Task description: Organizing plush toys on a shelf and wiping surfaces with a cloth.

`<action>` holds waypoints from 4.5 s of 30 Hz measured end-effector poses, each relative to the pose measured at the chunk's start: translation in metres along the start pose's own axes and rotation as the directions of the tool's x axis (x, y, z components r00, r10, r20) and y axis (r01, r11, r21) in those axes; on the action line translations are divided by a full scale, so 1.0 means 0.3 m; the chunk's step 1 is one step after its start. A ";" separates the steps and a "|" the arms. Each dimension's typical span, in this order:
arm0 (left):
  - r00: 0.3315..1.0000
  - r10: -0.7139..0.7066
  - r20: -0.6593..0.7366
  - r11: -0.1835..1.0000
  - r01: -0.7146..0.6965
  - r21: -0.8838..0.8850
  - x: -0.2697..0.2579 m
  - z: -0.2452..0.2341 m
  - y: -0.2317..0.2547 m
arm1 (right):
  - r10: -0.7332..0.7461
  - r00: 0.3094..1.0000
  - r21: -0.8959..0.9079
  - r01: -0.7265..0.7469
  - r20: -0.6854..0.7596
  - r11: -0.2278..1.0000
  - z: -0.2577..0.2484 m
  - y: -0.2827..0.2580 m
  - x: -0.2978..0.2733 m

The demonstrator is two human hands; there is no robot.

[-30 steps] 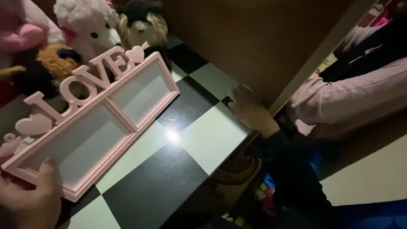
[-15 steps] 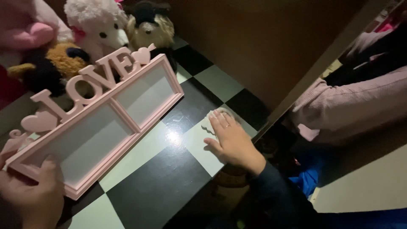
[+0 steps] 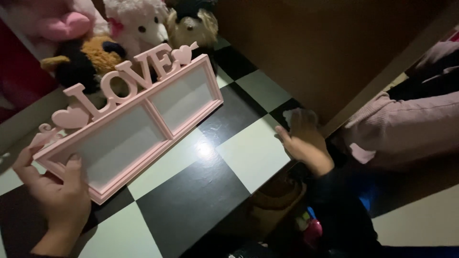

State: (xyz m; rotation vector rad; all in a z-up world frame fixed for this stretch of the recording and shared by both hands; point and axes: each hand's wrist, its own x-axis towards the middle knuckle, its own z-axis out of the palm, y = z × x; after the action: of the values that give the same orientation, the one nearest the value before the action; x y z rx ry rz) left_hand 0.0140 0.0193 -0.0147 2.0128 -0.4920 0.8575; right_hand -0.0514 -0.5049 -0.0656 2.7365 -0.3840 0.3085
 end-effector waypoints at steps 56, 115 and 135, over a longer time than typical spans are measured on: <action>0.914 0.005 -0.405 0.962 -0.114 -0.246 0.052 -0.330 0.075 | -0.652 0.758 0.467 0.568 0.024 0.678 -0.380 -0.865 0.462; 0.951 -0.039 -0.308 0.965 -0.044 -0.259 0.009 -0.303 -0.043 | -0.231 0.778 0.557 -0.178 0.584 0.811 0.181 -0.141 0.378; 0.971 0.084 -0.224 0.996 -0.091 -0.020 -0.004 -0.324 -0.114 | -0.513 0.699 0.728 -0.015 0.498 0.686 0.518 0.015 0.602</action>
State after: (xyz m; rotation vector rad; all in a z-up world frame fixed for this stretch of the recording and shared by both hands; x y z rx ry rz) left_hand -0.0030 0.1195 0.0023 1.8505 -0.4651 1.1097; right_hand 0.1421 -0.6080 -0.1590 3.5162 0.0128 -0.8635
